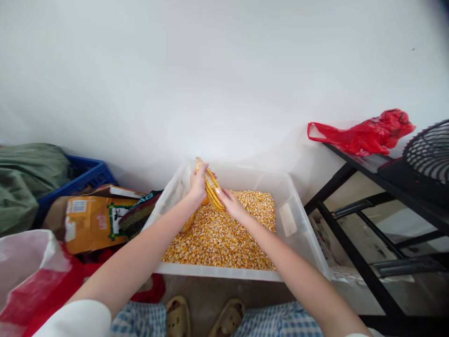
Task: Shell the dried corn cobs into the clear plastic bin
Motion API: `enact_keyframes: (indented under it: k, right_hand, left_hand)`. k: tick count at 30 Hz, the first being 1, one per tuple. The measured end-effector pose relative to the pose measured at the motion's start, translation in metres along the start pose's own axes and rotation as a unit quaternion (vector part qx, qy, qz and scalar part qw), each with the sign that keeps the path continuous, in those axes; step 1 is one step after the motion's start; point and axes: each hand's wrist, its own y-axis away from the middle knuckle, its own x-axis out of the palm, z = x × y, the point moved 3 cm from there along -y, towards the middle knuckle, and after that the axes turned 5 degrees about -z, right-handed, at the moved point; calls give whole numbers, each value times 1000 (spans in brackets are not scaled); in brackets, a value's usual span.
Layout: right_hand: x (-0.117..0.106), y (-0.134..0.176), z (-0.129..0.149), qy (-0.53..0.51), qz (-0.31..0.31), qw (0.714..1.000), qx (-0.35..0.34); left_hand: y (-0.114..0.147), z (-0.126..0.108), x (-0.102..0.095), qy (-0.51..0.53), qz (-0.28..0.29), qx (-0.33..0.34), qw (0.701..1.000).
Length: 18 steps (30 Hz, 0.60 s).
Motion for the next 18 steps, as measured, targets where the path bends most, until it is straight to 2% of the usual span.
enact_keyframes:
  k: [3,9,14,18]
  right_hand:
    - [0,3,0,99,-23,994,-31]
    - [-5,6,4,196,-14,976,-93]
    - [-13,2,6,163,1,982,-93]
    - [-12,1,0,125,-4,990,-64]
  left_hand:
    - [4,5,2,-2,-2,-34,999]
    - [8,4,4,-9,7,-63,998]
    - [9,2,6,-2,20,-80,997]
    - [11,6,8,-7,31,-60,998]
